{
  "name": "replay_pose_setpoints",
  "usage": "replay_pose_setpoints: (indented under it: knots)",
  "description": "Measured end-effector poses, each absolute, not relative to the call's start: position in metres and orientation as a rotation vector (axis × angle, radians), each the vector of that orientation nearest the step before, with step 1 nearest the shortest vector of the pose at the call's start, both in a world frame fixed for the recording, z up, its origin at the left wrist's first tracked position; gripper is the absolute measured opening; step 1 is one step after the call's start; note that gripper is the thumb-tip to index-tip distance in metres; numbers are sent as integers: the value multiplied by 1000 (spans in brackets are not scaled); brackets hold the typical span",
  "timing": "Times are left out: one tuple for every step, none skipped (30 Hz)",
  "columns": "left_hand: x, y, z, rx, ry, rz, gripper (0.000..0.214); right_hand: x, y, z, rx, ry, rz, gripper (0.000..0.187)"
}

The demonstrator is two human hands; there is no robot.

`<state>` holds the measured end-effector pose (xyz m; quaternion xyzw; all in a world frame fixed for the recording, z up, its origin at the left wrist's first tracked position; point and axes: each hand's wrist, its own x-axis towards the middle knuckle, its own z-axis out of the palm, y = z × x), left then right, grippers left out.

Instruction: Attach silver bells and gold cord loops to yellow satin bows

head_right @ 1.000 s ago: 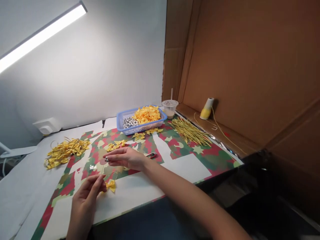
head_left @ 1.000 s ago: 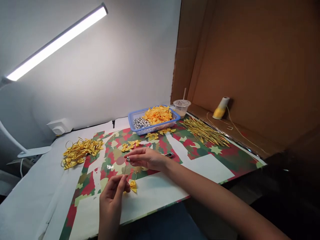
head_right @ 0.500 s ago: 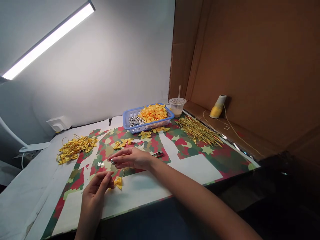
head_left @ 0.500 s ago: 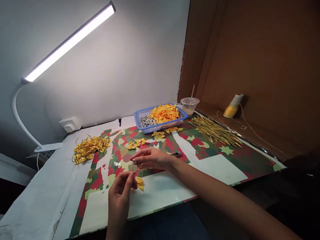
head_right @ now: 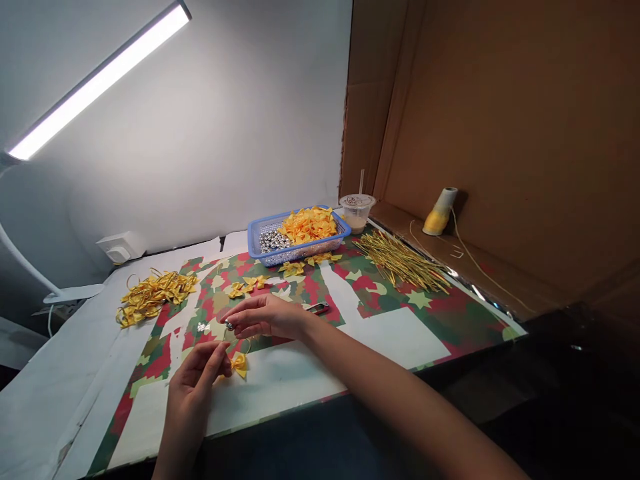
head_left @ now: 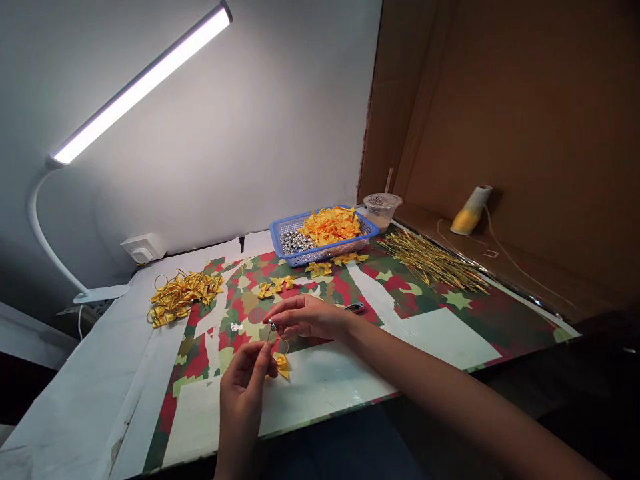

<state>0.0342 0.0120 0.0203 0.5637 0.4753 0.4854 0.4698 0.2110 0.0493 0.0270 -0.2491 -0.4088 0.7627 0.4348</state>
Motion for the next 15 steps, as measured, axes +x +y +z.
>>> replay_pose_setpoints:
  knots:
    - [34,12,20,1381,1166,1191,28,211,49,27,-622,-1021,1897,27]
    - [34,12,20,1381,1164,1186,29,211,49,27,-623,-1024,1893,27]
    - [34,13,20,1377,1161,1179,30,211,50,27,-624,-1027,1888,26]
    - [34,14,20,1371,1157,1177,30,211,50,27,-625,-1029,1881,25]
    - [34,14,19,1363,1155,1178,31,211,50,27,-626,-1031,1874,25]
    - [34,15,19,1356,1153,1176,32,211,50,27,-626,-1034,1867,24]
    - [34,15,19,1348,1155,1180,33,210,50,27,-628,-1038,1862,23]
    - [34,15,19,1342,1158,1189,33,210,50,27,-630,-1043,1857,23]
    - [34,15,18,1338,1159,1197,33,210,50,28,-634,-1049,1852,23]
    - [34,15,18,1334,1159,1203,34,210,50,28,-638,-1054,1847,23]
    - [34,15,18,1330,1156,1206,34,209,49,29,-643,-1061,1840,24]
    - [33,16,17,1327,1151,1208,34,209,49,29,-648,-1069,1832,24]
    - [33,16,17,1322,1148,1215,35,209,49,30,-654,-1077,1820,25]
    - [32,16,16,1317,1144,1219,36,209,48,30,-662,-1087,1804,25]
    - [32,17,16,1309,1144,1220,37,209,47,30,-672,-1101,1785,26]
